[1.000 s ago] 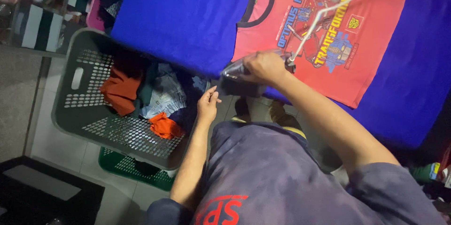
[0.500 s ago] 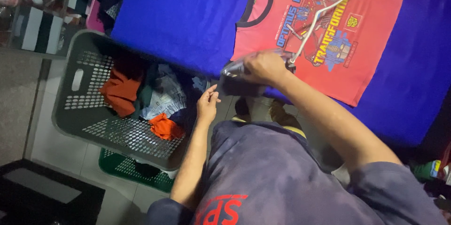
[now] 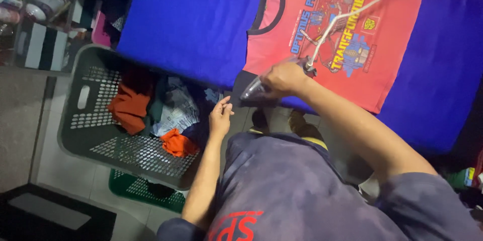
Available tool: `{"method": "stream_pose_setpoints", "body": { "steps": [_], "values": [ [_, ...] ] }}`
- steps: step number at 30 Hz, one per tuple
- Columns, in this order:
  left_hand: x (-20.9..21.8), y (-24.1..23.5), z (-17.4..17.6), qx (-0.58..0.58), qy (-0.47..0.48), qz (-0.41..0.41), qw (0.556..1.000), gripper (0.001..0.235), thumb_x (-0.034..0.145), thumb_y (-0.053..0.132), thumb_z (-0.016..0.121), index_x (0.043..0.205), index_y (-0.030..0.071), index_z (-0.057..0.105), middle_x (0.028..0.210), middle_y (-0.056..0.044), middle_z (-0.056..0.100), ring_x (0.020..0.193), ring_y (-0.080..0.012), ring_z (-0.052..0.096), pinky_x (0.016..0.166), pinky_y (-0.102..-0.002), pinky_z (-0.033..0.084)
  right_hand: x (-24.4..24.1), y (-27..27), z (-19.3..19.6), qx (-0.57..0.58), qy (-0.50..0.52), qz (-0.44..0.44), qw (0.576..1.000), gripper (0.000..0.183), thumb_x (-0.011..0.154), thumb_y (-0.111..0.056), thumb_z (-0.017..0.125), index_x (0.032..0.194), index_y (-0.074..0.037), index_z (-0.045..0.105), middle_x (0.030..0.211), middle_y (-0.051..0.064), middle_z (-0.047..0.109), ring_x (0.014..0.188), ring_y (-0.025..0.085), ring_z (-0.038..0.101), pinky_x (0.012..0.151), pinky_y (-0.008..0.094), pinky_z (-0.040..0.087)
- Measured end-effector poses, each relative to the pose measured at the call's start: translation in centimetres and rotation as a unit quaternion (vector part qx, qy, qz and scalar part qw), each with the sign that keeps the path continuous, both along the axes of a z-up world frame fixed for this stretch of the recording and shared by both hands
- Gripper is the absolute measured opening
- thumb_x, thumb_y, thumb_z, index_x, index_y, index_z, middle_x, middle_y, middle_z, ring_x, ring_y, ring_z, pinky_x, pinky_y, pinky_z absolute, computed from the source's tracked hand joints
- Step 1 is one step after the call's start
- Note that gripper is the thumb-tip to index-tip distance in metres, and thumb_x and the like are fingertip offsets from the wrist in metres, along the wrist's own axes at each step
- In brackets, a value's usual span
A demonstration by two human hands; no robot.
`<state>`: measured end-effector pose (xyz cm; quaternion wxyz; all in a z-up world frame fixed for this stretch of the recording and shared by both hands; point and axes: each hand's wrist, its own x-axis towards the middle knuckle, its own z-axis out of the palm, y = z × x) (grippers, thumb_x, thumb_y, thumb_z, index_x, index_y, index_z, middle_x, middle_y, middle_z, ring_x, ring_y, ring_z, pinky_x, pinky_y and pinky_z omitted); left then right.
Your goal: Ironing a red t-shirt on a blue ironing board.
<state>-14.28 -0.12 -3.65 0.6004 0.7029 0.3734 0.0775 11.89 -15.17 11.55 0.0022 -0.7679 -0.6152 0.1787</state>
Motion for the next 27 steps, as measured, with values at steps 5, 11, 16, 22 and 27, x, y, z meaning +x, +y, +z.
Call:
{"method": "stream_pose_setpoints", "body": {
  "steps": [5,11,16,22,27],
  "values": [
    [0.0,0.2,-0.4,0.003,0.015,-0.006,1.000,0.035,0.099,0.017,0.066,0.133,0.007,0.067,0.090,0.001,0.071,0.076,-0.0071,0.067,0.073,-0.024,0.054,1.1,-1.0,0.1,0.101,-0.028,-0.106,0.989,0.044,0.081,-0.058,0.074,0.086,-0.014,0.071,0.064,0.013,0.068,0.057,0.034,0.070,0.051,0.049,0.055],
    [0.6,0.4,-0.5,0.022,0.043,-0.027,0.998,0.034,0.099,0.019,0.066,0.130,0.006,0.066,0.087,-0.002,0.070,0.074,-0.0097,0.068,0.072,-0.026,0.055,2.0,-2.1,0.3,0.098,-0.031,-0.204,0.974,0.049,0.081,-0.060,0.076,0.081,-0.011,0.071,0.064,0.016,0.068,0.060,0.036,0.070,0.054,0.050,0.056],
    [1.6,1.1,2.1,0.119,0.089,-0.086,0.985,0.036,0.096,0.022,0.068,0.129,0.007,0.066,0.087,-0.006,0.074,0.078,-0.0186,0.073,0.074,-0.034,0.057,1.5,-5.5,-0.4,0.117,-0.025,-0.245,0.962,0.043,0.081,-0.052,0.077,0.082,-0.010,0.072,0.069,0.016,0.070,0.062,0.037,0.071,0.056,0.050,0.057],
    [9.1,0.4,9.2,0.318,0.062,-0.020,0.946,0.039,0.095,0.023,0.070,0.132,0.010,0.065,0.099,-0.010,0.069,0.095,-0.0298,0.067,0.086,-0.043,0.052,1.1,-7.6,0.3,0.122,-0.033,-0.336,0.933,0.049,0.083,-0.054,0.079,0.078,-0.006,0.069,0.067,0.022,0.069,0.065,0.042,0.071,0.058,0.052,0.057],
    [19.7,-0.4,7.9,0.429,-0.118,-0.117,0.888,0.043,0.101,0.021,0.065,0.141,0.010,0.057,0.140,-0.013,0.062,0.132,-0.0334,0.056,0.113,-0.048,0.043,1.7,-7.4,0.0,0.146,-0.027,-0.373,0.916,0.047,0.082,-0.049,0.081,0.076,-0.004,0.068,0.070,0.022,0.069,0.068,0.041,0.071,0.059,0.052,0.056]
  ]
}}
